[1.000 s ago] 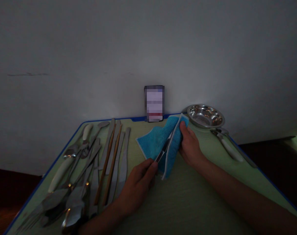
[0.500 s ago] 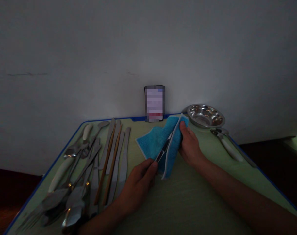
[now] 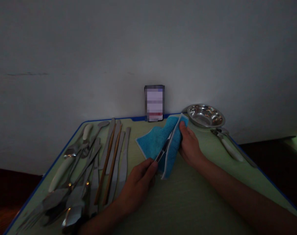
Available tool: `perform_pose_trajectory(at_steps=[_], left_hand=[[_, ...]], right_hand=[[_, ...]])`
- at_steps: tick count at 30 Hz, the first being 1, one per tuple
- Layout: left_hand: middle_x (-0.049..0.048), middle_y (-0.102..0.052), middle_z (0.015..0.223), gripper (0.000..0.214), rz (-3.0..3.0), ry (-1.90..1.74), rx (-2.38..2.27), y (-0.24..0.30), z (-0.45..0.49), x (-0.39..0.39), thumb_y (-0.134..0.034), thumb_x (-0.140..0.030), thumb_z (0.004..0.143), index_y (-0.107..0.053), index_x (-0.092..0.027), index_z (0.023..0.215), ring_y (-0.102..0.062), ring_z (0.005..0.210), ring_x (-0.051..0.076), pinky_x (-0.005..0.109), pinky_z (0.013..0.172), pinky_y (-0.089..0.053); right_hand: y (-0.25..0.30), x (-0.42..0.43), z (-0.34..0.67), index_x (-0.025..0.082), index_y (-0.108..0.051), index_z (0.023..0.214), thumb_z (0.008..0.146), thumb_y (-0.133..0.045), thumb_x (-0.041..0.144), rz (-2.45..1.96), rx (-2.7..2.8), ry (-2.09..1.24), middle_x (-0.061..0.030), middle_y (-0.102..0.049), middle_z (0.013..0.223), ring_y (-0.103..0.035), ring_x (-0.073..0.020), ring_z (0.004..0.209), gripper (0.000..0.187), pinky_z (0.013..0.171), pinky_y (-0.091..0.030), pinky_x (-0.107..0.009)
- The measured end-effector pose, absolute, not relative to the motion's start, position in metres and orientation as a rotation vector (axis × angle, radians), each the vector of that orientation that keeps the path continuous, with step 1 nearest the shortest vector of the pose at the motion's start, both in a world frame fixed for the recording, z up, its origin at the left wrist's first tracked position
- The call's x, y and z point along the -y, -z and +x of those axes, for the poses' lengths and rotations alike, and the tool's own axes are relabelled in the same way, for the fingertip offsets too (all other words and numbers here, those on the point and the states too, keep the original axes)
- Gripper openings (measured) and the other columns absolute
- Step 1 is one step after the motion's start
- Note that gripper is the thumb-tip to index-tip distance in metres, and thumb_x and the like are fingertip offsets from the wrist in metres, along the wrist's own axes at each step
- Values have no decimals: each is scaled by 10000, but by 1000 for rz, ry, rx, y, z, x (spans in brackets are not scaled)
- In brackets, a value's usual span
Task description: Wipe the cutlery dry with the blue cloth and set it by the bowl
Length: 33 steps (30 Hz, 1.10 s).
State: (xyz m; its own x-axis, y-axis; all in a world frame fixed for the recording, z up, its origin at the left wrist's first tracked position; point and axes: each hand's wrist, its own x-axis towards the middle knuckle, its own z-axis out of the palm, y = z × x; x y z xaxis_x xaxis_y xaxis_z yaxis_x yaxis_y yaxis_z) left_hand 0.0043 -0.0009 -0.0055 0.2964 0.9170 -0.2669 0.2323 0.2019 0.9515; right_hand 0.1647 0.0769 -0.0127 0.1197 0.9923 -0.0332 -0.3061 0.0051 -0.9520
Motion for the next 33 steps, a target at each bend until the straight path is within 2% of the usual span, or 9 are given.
perform_pose_trajectory(at_steps=[10,20,27,33], left_hand=[[-63,-364,544,328,1268,-708,-1197,6,5,2,-423,-453,838,-447,-181,655,-335,482,90,205,442,-251],[-61,-365,545,336,1274,-695,-1211,4,5,1,-420,-455,840,-447,-179,651,-342,481,88,206,444,-255],[-66,-344,551,329,1195,-707,-1178,5,5,3,-423,-455,844,-428,-180,663,-320,481,82,203,441,-239],[-65,-362,566,296,1139,-767,-1171,9,4,3,-436,-448,834,-445,-182,704,-340,481,83,204,451,-258]], right_hand=[[12,-75,165,218,-571,804,739,-472,570,-1034,871,-1258,1,-588,667,-544,-149,632,371,602,-432,-296],[13,-76,165,211,-551,735,738,-484,561,-1024,868,-1258,20,-531,593,-491,-121,549,357,530,-396,-261],[13,-71,163,209,-489,656,734,-516,535,-1036,845,-1242,58,-427,535,-389,-87,469,336,461,-332,-230],[26,-76,150,197,-536,693,749,-516,509,-1018,844,-1305,47,-493,575,-443,-92,527,318,564,-400,-241]])
